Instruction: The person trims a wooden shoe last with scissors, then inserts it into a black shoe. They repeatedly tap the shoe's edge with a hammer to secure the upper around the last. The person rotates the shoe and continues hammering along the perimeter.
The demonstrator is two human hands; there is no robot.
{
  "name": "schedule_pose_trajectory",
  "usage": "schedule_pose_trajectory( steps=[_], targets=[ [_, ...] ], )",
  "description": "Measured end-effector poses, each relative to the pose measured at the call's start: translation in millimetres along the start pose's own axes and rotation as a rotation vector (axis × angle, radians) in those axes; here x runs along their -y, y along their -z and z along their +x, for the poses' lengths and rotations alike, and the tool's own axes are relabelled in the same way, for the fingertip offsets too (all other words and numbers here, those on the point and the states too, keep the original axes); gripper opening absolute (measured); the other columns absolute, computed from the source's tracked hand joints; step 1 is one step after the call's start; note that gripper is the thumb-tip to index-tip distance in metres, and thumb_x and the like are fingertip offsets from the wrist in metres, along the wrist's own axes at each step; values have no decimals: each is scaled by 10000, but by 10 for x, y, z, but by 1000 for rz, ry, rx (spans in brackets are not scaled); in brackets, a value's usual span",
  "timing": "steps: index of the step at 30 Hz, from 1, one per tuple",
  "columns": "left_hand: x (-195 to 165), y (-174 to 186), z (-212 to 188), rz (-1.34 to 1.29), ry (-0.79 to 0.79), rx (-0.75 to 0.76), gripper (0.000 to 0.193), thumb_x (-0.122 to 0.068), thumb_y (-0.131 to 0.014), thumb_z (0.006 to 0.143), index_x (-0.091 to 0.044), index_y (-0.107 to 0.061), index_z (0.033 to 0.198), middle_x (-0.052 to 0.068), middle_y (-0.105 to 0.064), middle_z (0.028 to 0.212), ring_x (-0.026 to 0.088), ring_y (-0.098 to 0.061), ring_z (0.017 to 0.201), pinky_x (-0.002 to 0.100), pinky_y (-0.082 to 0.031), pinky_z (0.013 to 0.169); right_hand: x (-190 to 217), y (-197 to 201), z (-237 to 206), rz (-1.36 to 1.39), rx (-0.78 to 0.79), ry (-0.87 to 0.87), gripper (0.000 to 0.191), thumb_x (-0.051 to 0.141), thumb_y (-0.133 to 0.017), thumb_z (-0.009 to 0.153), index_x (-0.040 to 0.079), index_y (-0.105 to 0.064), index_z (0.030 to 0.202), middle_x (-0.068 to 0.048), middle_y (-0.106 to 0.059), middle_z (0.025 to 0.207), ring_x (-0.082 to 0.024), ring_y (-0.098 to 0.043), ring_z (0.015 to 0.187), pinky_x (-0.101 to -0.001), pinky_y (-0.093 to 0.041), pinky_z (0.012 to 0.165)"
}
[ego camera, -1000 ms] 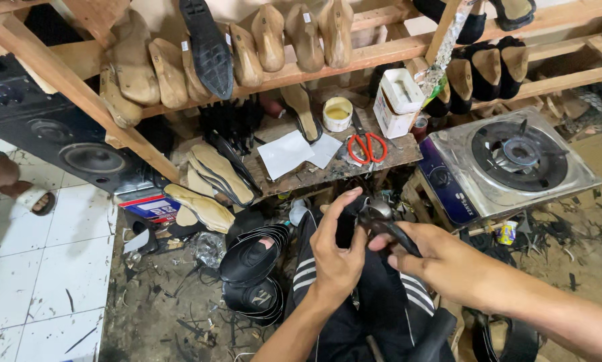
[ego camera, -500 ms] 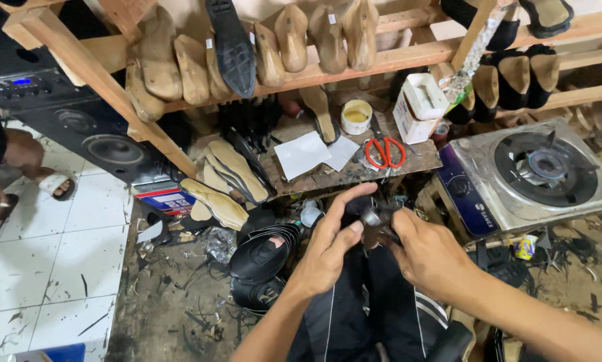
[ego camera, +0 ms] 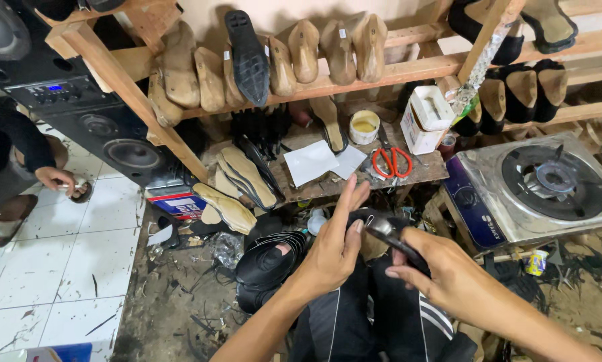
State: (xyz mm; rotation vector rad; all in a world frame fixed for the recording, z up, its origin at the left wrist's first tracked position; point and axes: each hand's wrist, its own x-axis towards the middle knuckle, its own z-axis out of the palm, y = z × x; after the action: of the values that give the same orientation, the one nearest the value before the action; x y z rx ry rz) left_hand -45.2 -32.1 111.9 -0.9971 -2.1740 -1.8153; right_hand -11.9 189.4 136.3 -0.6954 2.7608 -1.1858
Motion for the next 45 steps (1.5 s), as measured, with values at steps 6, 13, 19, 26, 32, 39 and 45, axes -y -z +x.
schedule_pose_trajectory(
  steps=[6,13,19,26,32,39,45],
  targets=[
    [-12,-2,-68,0,37,24,749,73,-401,1025,-18,-26,1667,278,-369,1664,391,-411,1549,400,-334,1232,-53,-258,471,361,-272,-5,395,69,-821,763,50,-569,1067,-32,-569,816,-157,-586,719,-321,-508,649],
    [-39,35,-68,14,36,34,791,91,-410,998,-15,8,1661,264,-344,1686,397,-397,1557,387,-331,1234,-67,-130,-14,579,-11,-211,164,45,-646,901,46,-609,1060,-44,-617,873,-144,-652,764,-306,-590,701],
    [-34,-54,-102,23,-14,63,780,99,-407,1016,-7,12,1664,268,-271,1725,440,-316,1601,411,-291,1271,-142,-135,-170,494,284,-436,274,109,-662,877,92,-674,1150,-57,-656,915,-154,-606,907,-300,-505,849],
    [-17,-172,-158,91,-162,70,794,73,-398,1047,-18,107,1654,271,-139,1756,429,-248,1640,440,-213,1344,1,303,-93,-81,314,-27,469,288,-665,977,-29,-485,1272,-207,-591,1205,-384,-597,1162,-496,-449,915],
    [-60,79,-130,-82,173,76,703,-1,-382,1070,-15,-17,1670,214,-478,1624,352,-460,1512,412,-272,1267,44,-215,142,-301,230,-134,307,238,-637,912,50,-484,1100,-139,-606,1056,-392,-627,973,-486,-495,771],
    [-191,155,-107,-8,203,188,719,-15,-394,1044,-20,-18,1656,168,-469,1618,312,-458,1495,380,-289,1236,-148,-215,-27,-362,179,54,307,39,-620,803,34,-481,1077,-175,-594,1057,-421,-642,927,-502,-528,707],
    [-152,155,-127,-36,276,155,710,-5,-422,1051,-31,-49,1655,163,-514,1593,299,-440,1496,391,-246,1244,-34,-368,-52,-219,161,-101,235,149,-642,942,35,-514,1101,-180,-648,1029,-415,-652,941,-477,-530,737]
  ],
)
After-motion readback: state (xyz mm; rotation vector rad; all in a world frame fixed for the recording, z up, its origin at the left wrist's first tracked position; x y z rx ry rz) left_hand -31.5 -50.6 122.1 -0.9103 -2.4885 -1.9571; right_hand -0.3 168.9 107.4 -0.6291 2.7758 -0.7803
